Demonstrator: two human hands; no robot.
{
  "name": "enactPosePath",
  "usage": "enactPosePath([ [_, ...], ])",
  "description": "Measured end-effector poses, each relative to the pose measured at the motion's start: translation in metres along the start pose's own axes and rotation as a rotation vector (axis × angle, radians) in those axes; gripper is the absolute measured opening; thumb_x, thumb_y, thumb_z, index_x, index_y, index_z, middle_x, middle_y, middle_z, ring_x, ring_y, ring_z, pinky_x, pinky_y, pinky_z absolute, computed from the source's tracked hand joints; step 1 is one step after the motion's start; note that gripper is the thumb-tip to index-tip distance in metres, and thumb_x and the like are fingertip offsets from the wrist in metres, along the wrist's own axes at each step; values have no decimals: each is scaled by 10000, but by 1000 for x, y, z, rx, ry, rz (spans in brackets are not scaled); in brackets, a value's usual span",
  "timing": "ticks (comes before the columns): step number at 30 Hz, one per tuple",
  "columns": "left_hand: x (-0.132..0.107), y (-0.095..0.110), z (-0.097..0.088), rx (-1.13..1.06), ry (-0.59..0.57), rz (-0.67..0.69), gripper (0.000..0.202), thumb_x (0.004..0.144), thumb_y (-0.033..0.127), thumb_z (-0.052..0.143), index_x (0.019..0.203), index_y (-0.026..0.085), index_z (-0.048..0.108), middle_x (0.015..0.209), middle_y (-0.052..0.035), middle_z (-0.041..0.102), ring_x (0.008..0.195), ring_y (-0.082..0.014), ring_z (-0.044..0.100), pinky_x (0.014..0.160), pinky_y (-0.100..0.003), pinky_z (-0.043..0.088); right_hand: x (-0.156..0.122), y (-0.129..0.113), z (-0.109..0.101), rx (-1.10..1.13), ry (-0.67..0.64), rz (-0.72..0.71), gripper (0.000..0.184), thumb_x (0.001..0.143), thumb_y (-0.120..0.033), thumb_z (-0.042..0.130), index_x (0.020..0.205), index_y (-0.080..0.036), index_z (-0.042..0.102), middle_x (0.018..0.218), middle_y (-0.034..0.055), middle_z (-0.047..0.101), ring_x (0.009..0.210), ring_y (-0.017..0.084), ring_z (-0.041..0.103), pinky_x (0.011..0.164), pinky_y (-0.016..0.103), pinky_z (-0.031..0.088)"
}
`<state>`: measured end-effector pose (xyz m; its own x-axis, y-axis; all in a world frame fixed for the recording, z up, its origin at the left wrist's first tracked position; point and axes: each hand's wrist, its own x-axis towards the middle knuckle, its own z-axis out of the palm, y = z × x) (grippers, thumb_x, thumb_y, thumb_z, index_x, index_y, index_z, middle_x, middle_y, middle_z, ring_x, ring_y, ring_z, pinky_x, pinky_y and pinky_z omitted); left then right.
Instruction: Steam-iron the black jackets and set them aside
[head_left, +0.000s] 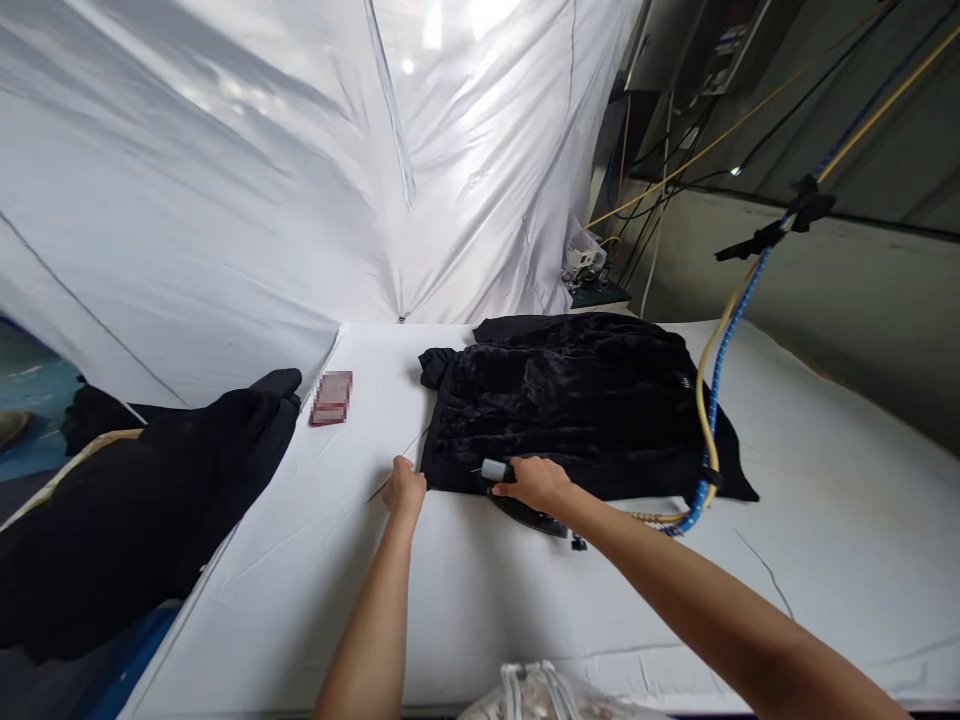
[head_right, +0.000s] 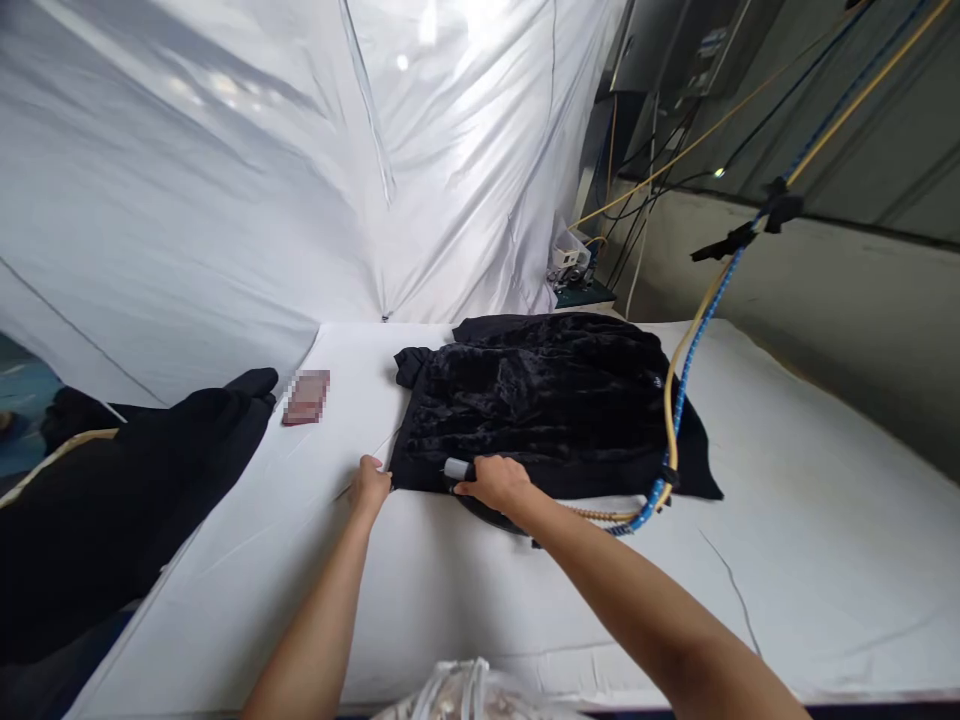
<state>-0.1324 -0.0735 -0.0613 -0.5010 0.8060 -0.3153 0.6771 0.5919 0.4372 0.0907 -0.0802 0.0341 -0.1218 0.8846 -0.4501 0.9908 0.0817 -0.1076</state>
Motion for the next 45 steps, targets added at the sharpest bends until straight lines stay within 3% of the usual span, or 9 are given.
enactPosePath([
  [4,2,-1,-1,-45,28,-20,170,700,185,527,847,220,451,853,-59,655,827,-221,625,651,-297,420,12,-41,1,4,-7,-37,586,662,-696,467,981,-228,619,940,85,655,907,255,598,722,322,442],
  [7,4,-4,0,-74,48,-17,178,662,137,535,796,214,447,842,-64,648,801,-223,628,624,-291,416,15,-47,-1,0,-3,2,595,673,-698,453,973,-213,623,952,99,652,916,270,595,716,327,447],
  [11,4,-6,1,-123,75,-3,186,654,141,551,785,212,439,798,-58,639,764,-221,627,623,-296,420,12,-27,-3,-1,8,67,545,689,-650,486,977,-209,622,931,97,656,899,277,600,708,332,450],
  [21,-13,5,-9,-44,93,58,174,717,145,491,882,199,479,874,-88,611,875,-262,581,690,-352,409,-9,56,-17,11,12,248,528,664,-642,512,949,-212,627,954,98,641,892,281,597,691,349,449],
  [25,-32,22,0,17,245,216,171,728,168,503,884,227,542,1028,-94,541,1034,-289,469,769,-397,380,-23,56,-11,30,24,183,537,636,-659,530,954,-237,627,949,78,650,899,261,597,711,329,444],
  [30,-53,53,15,-24,178,461,212,738,115,488,876,254,571,1008,-52,552,1027,-254,440,775,-384,353,-26,59,4,98,12,202,564,615,-688,523,959,-254,631,957,69,658,912,256,598,719,315,449],
  [35,-71,80,27,-48,129,588,242,742,80,479,864,263,580,989,-25,579,997,-218,454,771,-349,323,-30,120,0,114,70,309,574,631,-680,509,978,-239,629,975,86,649,911,277,597,715,342,454],
  [40,-94,111,50,-9,64,676,265,736,59,483,829,272,609,960,-5,603,967,-193,475,788,-329,303,-39,217,-14,137,96,505,558,658,-655,503,992,-227,631,1018,111,628,931,283,589,712,349,448],
  [45,-122,158,90,32,-18,779,303,749,68,477,857,304,632,991,7,617,1012,-188,468,827,-345,291,-54,310,-26,130,73,649,562,667,-645,496,978,-198,634,1029,136,616,949,300,575,716,360,440],
])
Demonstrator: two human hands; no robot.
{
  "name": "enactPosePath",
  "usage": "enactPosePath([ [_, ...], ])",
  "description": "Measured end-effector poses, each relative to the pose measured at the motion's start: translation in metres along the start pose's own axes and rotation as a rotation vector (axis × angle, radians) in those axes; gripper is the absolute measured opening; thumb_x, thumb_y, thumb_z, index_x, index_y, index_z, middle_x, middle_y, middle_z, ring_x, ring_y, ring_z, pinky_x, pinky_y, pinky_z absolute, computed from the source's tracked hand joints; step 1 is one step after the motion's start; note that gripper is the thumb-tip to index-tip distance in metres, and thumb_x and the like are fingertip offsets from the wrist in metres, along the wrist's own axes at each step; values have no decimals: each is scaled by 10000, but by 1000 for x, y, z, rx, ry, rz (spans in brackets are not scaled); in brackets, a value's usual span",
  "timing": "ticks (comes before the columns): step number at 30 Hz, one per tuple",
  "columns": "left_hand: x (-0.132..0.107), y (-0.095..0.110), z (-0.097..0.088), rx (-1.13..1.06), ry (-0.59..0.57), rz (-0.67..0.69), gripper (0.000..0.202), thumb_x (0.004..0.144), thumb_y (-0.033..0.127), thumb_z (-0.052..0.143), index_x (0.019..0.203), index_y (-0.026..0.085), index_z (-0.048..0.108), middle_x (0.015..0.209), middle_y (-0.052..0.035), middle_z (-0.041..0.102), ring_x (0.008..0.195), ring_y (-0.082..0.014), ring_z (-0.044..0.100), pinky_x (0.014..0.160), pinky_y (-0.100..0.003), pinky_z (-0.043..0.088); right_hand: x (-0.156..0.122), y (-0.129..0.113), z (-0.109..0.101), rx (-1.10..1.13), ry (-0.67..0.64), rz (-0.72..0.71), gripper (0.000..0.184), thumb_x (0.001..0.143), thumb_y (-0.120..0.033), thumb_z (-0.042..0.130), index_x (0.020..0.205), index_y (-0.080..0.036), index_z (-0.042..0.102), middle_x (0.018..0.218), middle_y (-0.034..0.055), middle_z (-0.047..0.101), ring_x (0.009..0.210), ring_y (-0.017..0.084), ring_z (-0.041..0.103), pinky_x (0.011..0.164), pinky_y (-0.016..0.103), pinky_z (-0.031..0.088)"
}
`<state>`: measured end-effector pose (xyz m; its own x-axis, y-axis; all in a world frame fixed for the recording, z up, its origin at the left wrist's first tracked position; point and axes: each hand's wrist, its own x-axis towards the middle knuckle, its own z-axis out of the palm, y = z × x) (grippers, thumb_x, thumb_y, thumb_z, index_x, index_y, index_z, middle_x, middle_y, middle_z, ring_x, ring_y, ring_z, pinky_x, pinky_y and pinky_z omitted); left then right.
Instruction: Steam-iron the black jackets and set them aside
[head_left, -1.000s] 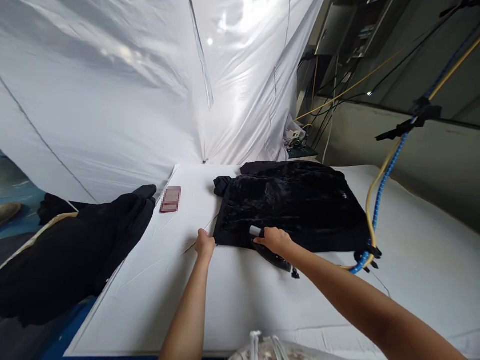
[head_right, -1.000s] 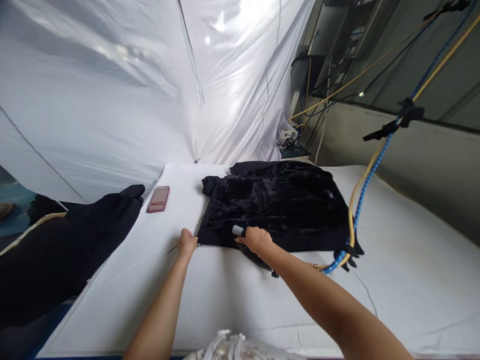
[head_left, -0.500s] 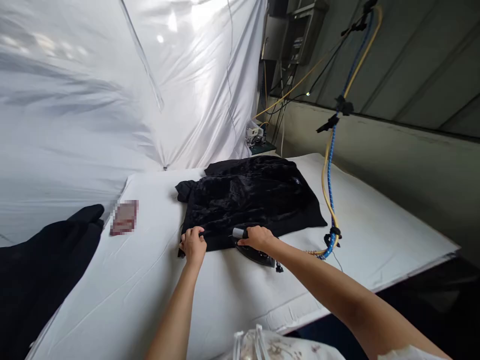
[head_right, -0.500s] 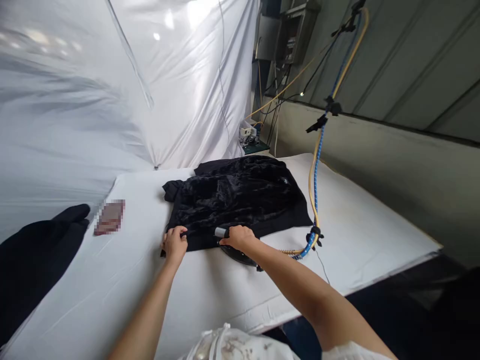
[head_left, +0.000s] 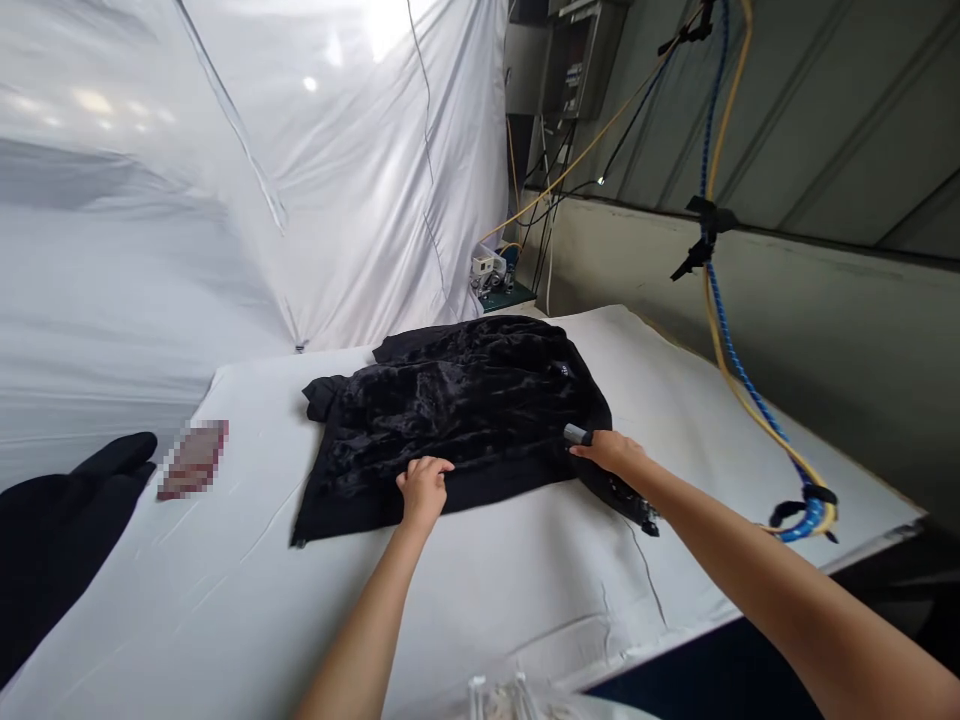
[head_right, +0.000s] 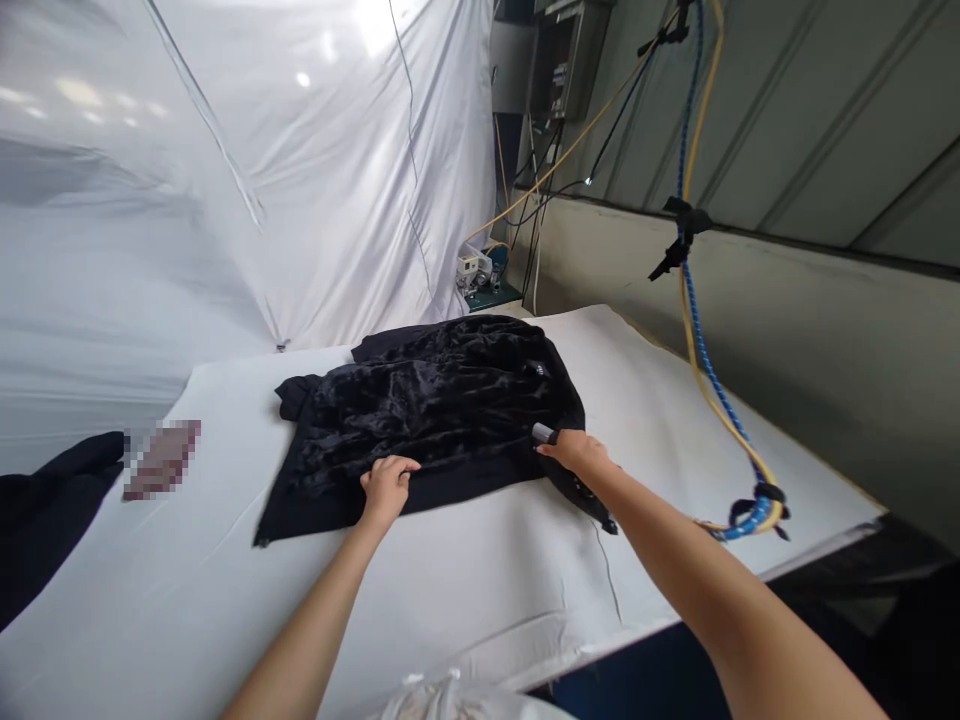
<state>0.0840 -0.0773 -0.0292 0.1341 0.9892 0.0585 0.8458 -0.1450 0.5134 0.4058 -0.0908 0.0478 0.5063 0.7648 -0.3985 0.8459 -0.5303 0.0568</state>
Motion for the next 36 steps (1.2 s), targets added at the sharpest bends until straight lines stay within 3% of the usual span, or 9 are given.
enactPosePath([
  [4,11,43,32,46,-81,77,323,769,94,475,930,328,628,1060,11,603,1051,-180,456,887,-360,271,26,48,-15,-18,-30,22,566,673,-646,485,980,-193,628,1025,143,611,957,318,564,715,379,433],
  [7,15,66,53,103,-167,34,313,783,205,511,1054,339,590,1113,-19,575,1056,-209,450,895,-380,284,40,72,-26,-43,-65,-32,576,669,-646,488,982,-183,625,1004,146,616,936,315,570,704,373,432],
  [9,17,77,64,146,-158,-23,382,785,292,524,1162,357,522,1153,-41,539,1046,-233,451,878,-387,312,45,82,-33,-56,-74,-120,573,654,-653,499,974,-195,628,984,134,624,916,307,576,694,366,430],
  [13,25,92,78,222,-75,-117,502,804,324,489,1292,367,378,1241,-69,455,1034,-252,453,841,-369,365,46,80,-37,-90,-66,-396,561,601,-670,542,951,-242,637,970,97,634,910,294,574,705,352,419],
  [18,33,98,85,287,-117,-271,567,786,326,503,1328,296,341,1278,-96,424,1039,-280,442,783,-357,408,55,58,-28,-171,-100,-618,515,584,-639,578,913,-249,647,919,74,646,915,286,575,730,345,407],
  [22,30,94,83,293,-103,-314,562,783,357,506,1318,258,364,1273,-101,435,1023,-277,456,785,-358,406,82,61,-29,-116,-93,-531,579,597,-674,535,1001,-267,618,990,73,634,945,291,565,726,355,411],
  [26,31,99,81,276,-43,-253,438,808,257,469,1246,253,459,1143,-79,544,1010,-247,468,822,-354,381,106,83,-36,-59,-76,-398,561,618,-676,511,996,-275,616,974,67,637,915,282,575,700,351,414],
  [31,41,128,97,207,-58,-67,332,813,235,479,1127,320,545,1168,-32,542,1062,-206,436,866,-343,347,115,103,-33,14,-87,-339,560,635,-694,478,955,-257,618,933,63,645,870,257,588,668,322,416],
  [36,52,152,115,260,-113,-124,382,804,361,489,1185,336,486,1218,-51,485,1065,-261,416,837,-393,355,117,122,-25,66,-76,-291,630,648,-735,416,946,-214,610,947,95,641,851,257,592,616,297,416],
])
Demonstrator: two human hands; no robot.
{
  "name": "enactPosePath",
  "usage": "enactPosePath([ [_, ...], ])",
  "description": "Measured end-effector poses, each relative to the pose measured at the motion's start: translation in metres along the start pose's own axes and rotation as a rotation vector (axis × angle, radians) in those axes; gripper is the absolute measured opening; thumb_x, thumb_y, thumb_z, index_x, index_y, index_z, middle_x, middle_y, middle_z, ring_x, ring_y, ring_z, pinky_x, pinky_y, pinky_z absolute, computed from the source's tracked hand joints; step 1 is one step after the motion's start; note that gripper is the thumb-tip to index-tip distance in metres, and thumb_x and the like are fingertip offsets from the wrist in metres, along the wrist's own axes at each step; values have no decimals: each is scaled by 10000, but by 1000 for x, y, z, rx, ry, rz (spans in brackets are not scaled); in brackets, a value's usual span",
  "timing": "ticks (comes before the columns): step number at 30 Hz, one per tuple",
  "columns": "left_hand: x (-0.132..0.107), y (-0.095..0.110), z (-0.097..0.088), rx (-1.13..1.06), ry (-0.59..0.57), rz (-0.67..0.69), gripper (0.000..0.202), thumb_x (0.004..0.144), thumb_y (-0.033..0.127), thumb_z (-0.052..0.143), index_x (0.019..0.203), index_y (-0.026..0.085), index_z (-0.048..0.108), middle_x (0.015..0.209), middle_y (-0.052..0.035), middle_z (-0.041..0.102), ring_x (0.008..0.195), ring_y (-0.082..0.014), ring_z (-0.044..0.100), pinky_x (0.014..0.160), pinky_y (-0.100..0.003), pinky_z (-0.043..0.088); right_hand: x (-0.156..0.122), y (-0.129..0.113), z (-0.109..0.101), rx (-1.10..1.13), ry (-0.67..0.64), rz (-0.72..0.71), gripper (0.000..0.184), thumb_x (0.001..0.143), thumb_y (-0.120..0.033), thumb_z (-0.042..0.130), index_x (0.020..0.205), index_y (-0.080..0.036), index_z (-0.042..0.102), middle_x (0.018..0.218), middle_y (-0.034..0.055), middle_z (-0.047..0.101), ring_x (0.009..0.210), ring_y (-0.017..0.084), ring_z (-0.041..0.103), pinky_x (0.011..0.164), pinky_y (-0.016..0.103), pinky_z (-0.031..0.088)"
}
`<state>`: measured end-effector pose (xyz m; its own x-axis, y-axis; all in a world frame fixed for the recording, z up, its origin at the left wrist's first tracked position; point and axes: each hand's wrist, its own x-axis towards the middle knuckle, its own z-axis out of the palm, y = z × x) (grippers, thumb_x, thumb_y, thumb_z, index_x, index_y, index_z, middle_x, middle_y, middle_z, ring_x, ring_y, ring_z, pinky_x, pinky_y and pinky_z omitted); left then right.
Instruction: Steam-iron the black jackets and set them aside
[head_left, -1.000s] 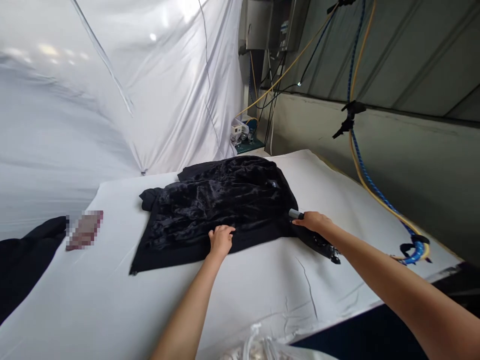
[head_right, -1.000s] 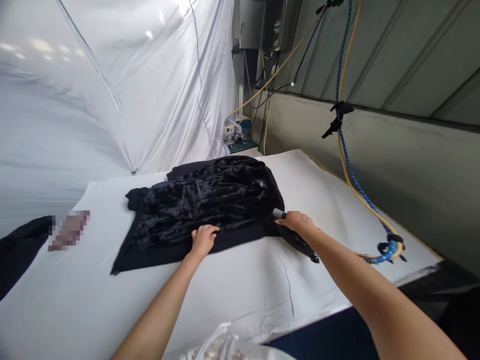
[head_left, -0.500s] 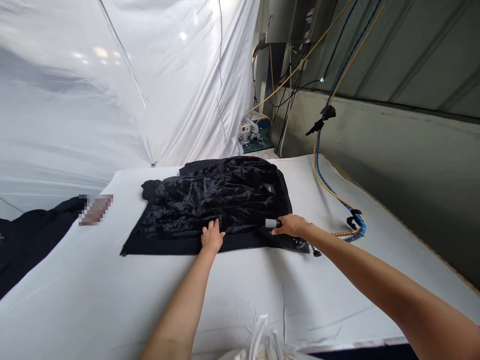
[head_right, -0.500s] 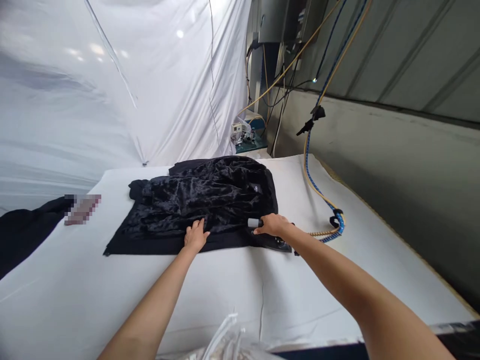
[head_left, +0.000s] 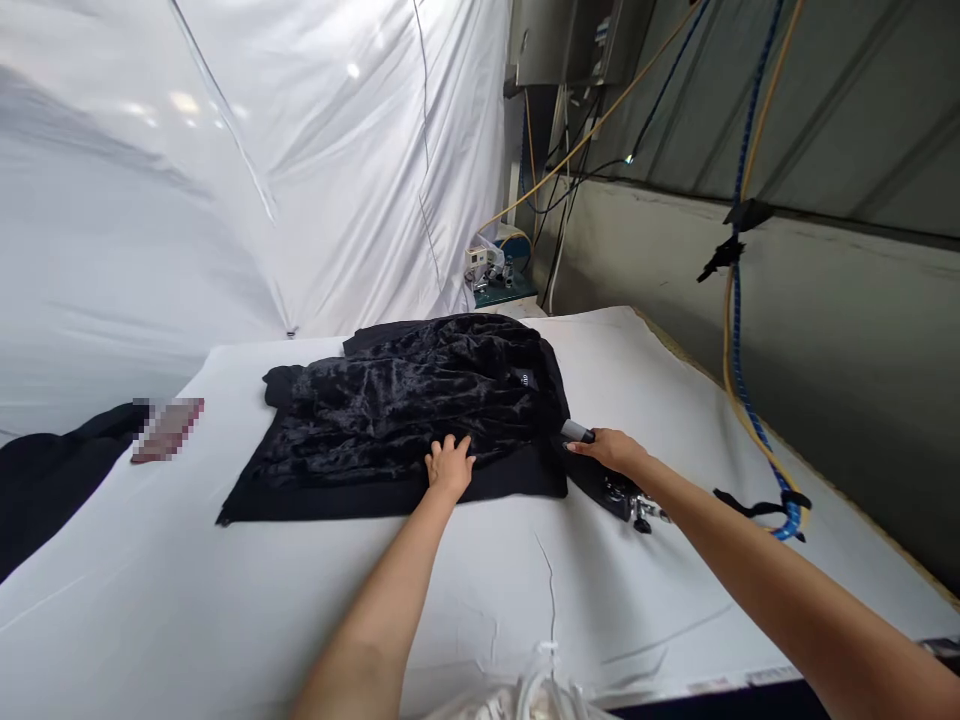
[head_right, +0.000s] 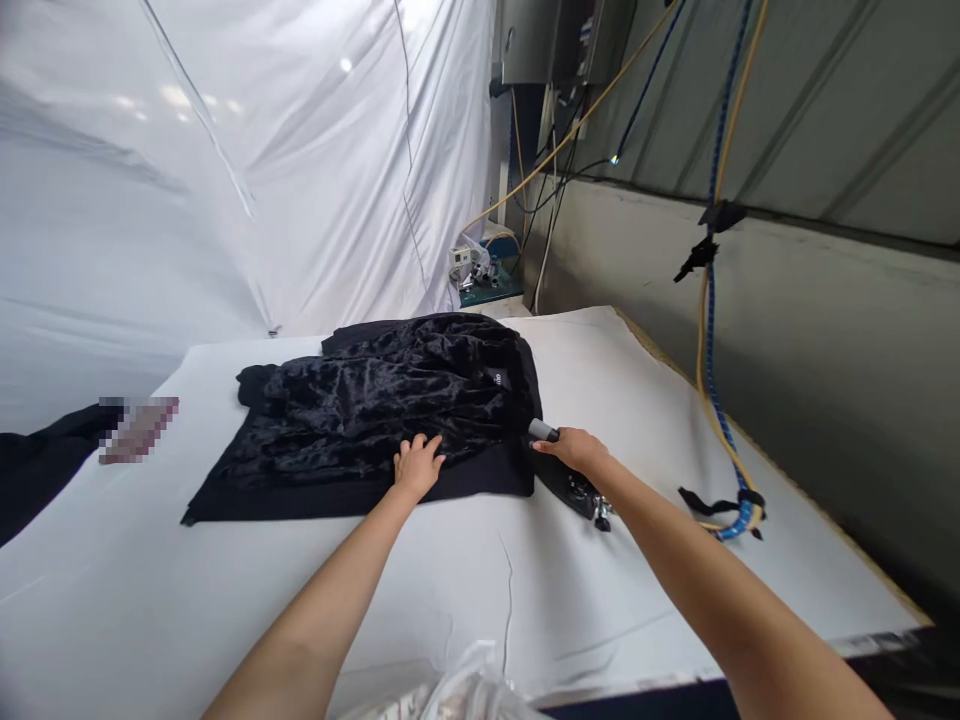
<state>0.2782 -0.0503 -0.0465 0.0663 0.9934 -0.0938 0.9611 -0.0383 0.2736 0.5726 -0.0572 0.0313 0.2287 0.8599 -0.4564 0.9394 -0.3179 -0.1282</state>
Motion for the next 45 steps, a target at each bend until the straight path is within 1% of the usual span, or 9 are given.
enactPosePath([
  [5,7,0,2,-24,-56,5,151,822,225,452,905,236,577,939,-39,611,962,-195,503,825,-326,352,-16,7,2,-43,-10,-191,600,660,-725,417,930,-225,610,896,77,648,826,241,592,629,287,402],
  [10,6,-5,7,-151,-15,-77,139,837,176,404,900,188,527,935,-60,618,924,-185,546,745,-289,376,-32,-25,12,-182,-35,-349,587,604,-704,510,940,-238,626,884,82,649,868,282,583,666,318,398],
  [16,-2,-11,11,-307,120,-41,106,838,149,389,831,181,489,852,-44,596,860,-150,548,717,-242,383,-16,-56,19,-94,-25,-194,613,618,-725,465,972,-244,609,926,79,640,872,272,584,667,328,414],
  [19,-4,-12,8,-342,152,-30,80,825,164,421,786,190,486,806,-28,590,825,-152,550,713,-249,382,-6,-54,14,-44,-9,-85,628,636,-727,439,980,-229,604,957,86,632,877,269,582,660,325,420],
  [25,2,-17,-11,-484,354,-26,83,816,165,430,850,203,496,816,-9,595,799,-139,556,724,-254,388,-4,-38,9,-36,-41,-222,640,598,-742,480,969,-238,616,945,76,640,882,262,583,680,314,419],
  [28,6,-18,-15,-545,408,18,94,812,165,432,860,202,504,803,-7,594,781,-134,555,721,-252,397,-2,-31,10,-19,-24,-149,618,617,-732,468,971,-247,614,954,71,639,882,260,586,675,315,421],
  [37,10,5,-3,-539,325,115,163,802,129,419,879,203,541,860,-21,602,839,-140,550,778,-271,408,-13,-20,10,22,10,22,581,653,-712,430,925,-230,609,969,80,638,885,268,588,674,340,431],
  [40,12,14,-3,-459,199,110,211,796,157,457,988,193,537,958,-48,598,925,-158,534,823,-281,393,-14,-13,11,40,16,59,615,645,-723,424,938,-214,609,983,99,634,891,279,587,677,351,436],
  [45,5,23,0,-226,-72,51,619,687,351,629,1253,241,404,1232,-101,479,1122,-276,416,883,-396,360,1,26,2,106,40,156,696,620,-754,410,986,-195,603,1012,131,620,921,305,577,707,382,435],
])
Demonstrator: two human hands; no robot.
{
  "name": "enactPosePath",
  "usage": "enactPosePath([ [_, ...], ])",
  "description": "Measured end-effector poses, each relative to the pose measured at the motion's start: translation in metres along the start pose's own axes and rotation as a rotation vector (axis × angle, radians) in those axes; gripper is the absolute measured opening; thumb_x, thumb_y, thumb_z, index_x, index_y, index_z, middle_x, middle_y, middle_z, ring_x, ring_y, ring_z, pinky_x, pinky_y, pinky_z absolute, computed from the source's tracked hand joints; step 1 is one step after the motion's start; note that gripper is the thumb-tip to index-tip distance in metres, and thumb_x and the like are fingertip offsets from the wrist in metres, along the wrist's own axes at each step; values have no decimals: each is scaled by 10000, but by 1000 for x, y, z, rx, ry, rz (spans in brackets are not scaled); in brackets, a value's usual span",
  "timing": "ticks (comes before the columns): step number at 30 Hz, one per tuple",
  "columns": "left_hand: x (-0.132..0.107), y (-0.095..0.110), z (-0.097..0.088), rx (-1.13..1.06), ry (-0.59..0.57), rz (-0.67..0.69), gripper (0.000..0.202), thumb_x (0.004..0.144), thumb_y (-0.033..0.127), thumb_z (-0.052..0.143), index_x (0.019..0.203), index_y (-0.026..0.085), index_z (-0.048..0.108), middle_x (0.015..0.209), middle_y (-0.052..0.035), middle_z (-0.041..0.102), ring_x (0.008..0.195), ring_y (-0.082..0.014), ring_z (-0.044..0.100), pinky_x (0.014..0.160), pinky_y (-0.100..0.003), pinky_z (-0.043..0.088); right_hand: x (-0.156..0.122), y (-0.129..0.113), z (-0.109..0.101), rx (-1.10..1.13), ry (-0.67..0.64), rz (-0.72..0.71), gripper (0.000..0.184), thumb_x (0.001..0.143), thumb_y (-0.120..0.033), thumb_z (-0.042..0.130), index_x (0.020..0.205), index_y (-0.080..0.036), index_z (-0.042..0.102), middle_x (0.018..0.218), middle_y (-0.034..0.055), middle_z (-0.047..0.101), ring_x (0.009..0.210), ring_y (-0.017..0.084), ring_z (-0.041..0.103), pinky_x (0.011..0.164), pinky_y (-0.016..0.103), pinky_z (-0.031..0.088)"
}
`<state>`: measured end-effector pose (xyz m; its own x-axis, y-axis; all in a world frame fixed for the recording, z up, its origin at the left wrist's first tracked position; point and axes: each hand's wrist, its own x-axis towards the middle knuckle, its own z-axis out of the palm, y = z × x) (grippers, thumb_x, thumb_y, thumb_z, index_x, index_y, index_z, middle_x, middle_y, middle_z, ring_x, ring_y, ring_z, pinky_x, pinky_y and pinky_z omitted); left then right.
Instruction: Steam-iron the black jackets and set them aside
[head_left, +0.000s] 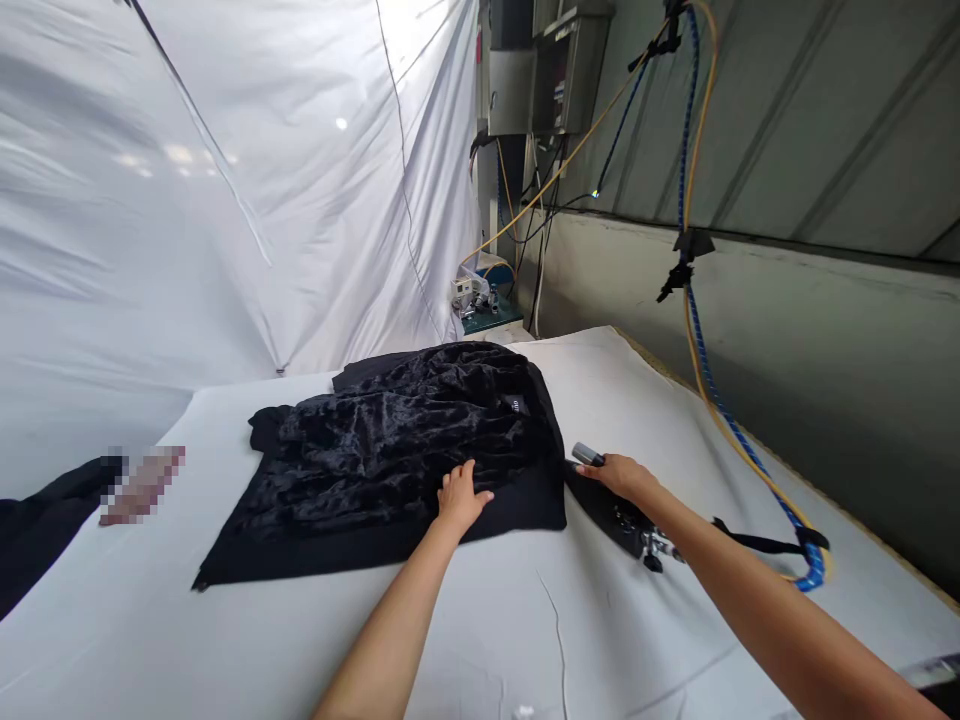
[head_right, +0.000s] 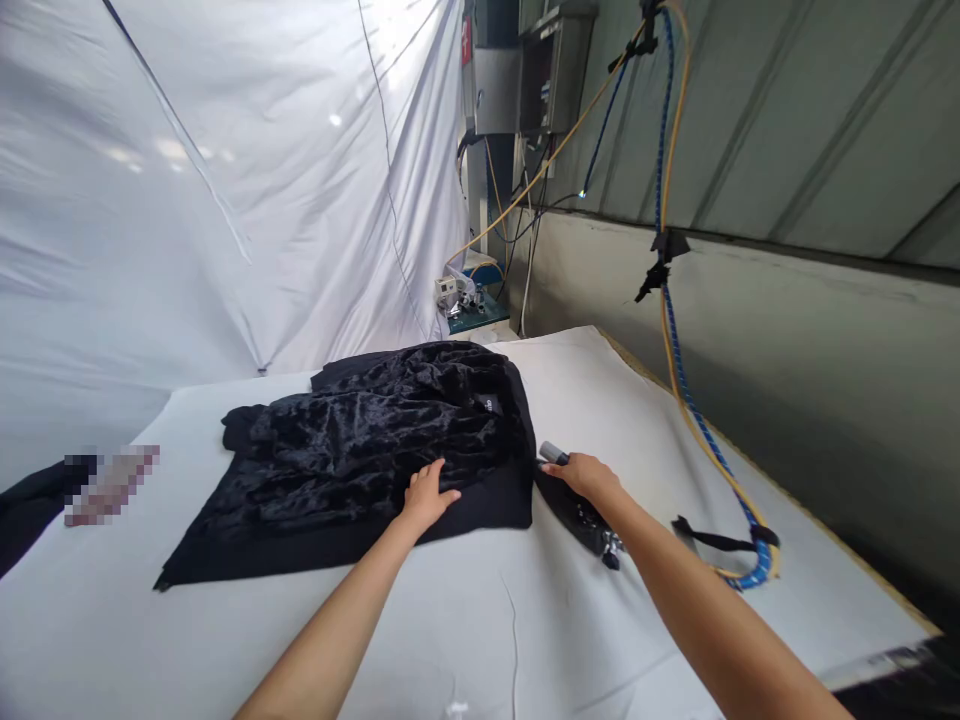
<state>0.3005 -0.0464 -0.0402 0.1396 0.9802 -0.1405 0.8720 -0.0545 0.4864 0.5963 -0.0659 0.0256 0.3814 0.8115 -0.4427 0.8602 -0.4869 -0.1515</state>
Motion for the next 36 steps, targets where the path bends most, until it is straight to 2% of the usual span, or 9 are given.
enactPosePath([
  [6,-13,6,8,123,-64,91,607,728,199,553,1288,359,378,1099,-63,549,1087,-250,427,923,-424,318,30,34,-33,78,133,248,786,658,-728,384,1176,-147,492,1123,186,545,1027,343,510,786,426,418],
  [12,-14,-16,-16,49,-170,153,461,726,133,463,1070,410,594,918,-46,632,941,-222,547,861,-364,384,37,-27,-47,2,444,22,688,729,-605,432,1299,-226,361,1231,169,435,1153,352,378,875,466,358],
  [17,-17,-120,-109,278,-231,-191,257,624,189,580,803,329,698,930,-74,670,998,-313,548,868,-476,359,43,-98,-39,96,309,-66,675,743,-602,424,1315,-255,335,1256,155,409,1163,347,375,876,462,361],
  [21,-29,-236,-193,376,-77,-618,247,599,196,597,810,289,685,979,-85,661,1027,-351,534,872,-549,321,59,-128,-24,148,178,-78,706,752,-593,429,1338,-219,313,1279,179,394,1157,333,410,906,437,346],
  [24,-38,-277,-225,365,45,-830,308,639,206,575,923,295,655,1115,-107,594,1062,-353,512,828,-539,377,74,-143,-8,245,75,-161,758,765,-578,415,1362,-136,268,1266,191,430,1154,298,431,929,406,344],
  [27,-41,-253,-214,293,79,-811,329,693,211,525,1005,229,629,1215,-174,497,1066,-357,501,797,-500,426,85,-171,9,377,15,-153,897,741,-649,372,1402,-95,128,1323,207,380,1191,300,395,927,435,352],
  [30,-35,-200,-166,284,264,-699,599,695,202,500,1275,315,400,1455,-100,159,1238,-454,237,814,-642,344,91,-216,19,226,129,-170,970,627,-724,455,1410,-246,138,1443,151,185,1281,385,191,950,588,229],
  [33,-24,-170,-114,215,126,-512,795,645,221,568,1319,465,226,1461,-31,148,1267,-504,3,812,-756,169,99,-259,16,106,185,-232,881,592,-749,460,1363,-400,218,1481,51,61,1288,443,26,888,701,141],
  [36,-8,-176,-86,109,-27,-510,790,645,263,575,1316,481,218,1422,-63,244,1259,-519,20,805,-775,76,115,-280,7,156,141,-83,948,616,-787,360,1400,-287,179,1448,188,127,1239,469,199,808,695,245],
])
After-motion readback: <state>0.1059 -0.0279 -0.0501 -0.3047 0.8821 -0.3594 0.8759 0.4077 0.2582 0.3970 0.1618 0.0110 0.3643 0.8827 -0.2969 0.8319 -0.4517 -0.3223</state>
